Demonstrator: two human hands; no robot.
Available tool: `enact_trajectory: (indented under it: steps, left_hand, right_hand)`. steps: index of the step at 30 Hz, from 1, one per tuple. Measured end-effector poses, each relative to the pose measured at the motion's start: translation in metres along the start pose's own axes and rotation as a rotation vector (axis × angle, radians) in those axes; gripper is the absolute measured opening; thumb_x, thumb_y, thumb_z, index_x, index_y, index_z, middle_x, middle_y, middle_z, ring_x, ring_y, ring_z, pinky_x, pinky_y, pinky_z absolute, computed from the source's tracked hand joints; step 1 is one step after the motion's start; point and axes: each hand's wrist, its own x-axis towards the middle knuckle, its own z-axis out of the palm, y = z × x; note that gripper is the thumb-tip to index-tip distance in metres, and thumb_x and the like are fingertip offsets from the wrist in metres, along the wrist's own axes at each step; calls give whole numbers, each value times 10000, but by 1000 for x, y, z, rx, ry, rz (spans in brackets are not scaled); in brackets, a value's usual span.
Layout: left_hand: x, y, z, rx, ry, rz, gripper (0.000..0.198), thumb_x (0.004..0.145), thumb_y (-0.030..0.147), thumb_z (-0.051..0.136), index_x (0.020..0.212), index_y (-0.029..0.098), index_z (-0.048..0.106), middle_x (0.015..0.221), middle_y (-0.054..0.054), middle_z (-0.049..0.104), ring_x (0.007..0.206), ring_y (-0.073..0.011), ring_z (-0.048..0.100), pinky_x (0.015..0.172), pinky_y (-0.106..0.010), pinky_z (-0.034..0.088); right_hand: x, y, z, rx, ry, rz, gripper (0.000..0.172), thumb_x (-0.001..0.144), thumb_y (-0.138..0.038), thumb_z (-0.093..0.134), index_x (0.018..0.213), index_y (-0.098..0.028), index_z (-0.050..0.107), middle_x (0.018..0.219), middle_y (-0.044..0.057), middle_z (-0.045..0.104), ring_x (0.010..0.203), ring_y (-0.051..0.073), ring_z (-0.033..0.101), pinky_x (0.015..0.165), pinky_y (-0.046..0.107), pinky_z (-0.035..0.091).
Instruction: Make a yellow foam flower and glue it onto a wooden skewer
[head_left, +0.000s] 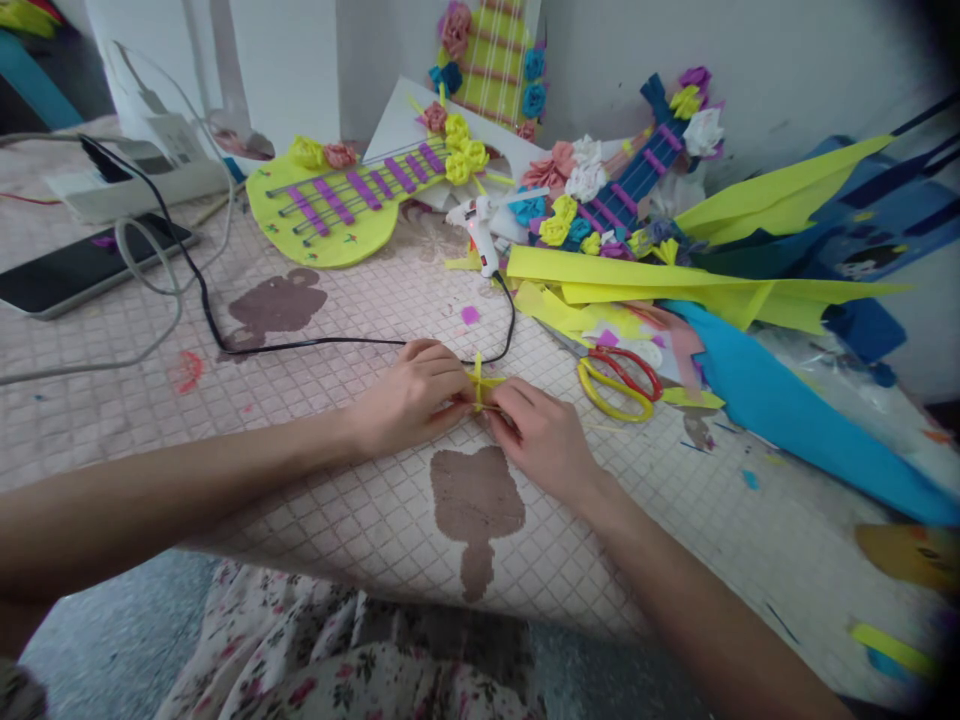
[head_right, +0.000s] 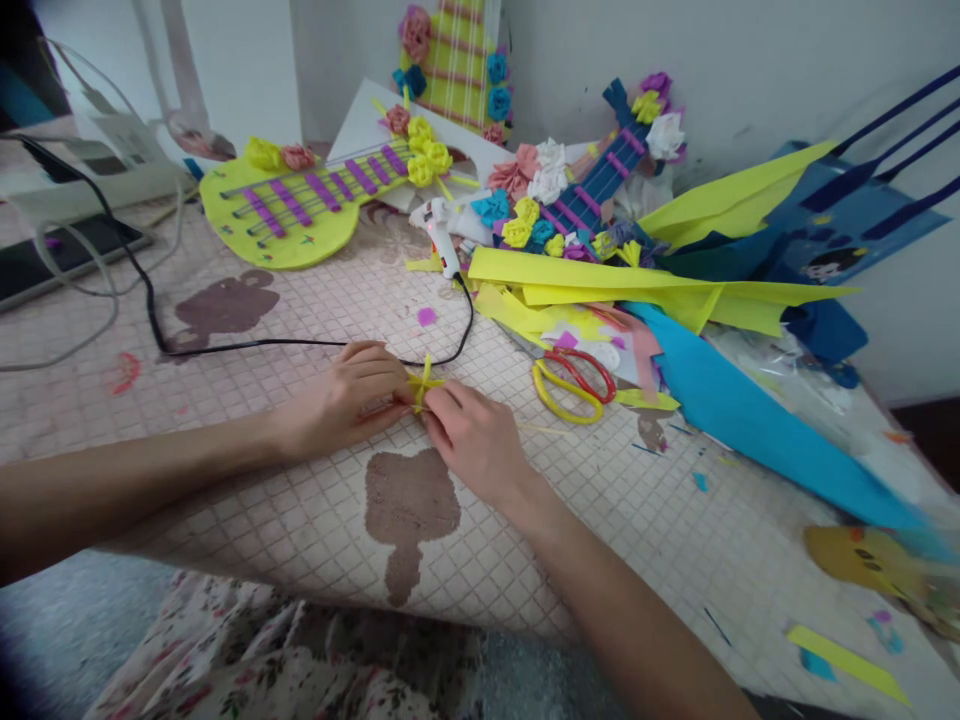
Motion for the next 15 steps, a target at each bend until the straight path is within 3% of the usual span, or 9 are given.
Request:
enact_trajectory:
  steps: [8, 15]
  left_hand:
    - [-1, -3, 2, 3, -10, 3, 123, 884, 205, 480, 839, 180, 592, 830, -22, 621, 875, -163, 539, 891, -354, 371]
    - [0, -2, 1, 105, 91, 69, 115, 891, 235, 492, 847, 186, 586, 853, -19, 625, 868, -149, 545, 933, -367, 372]
  right_hand:
    - [-1, 2, 0, -7, -21, -7, 139, 907, -196, 426, 868, -183, 558, 848, 30, 616, 754, 133, 570, 623, 232, 394]
    - [0, 1, -2, 5, -17, -6, 138, 898, -186, 428, 850, -182, 557, 829, 28, 611, 738, 135, 566, 611, 236, 393]
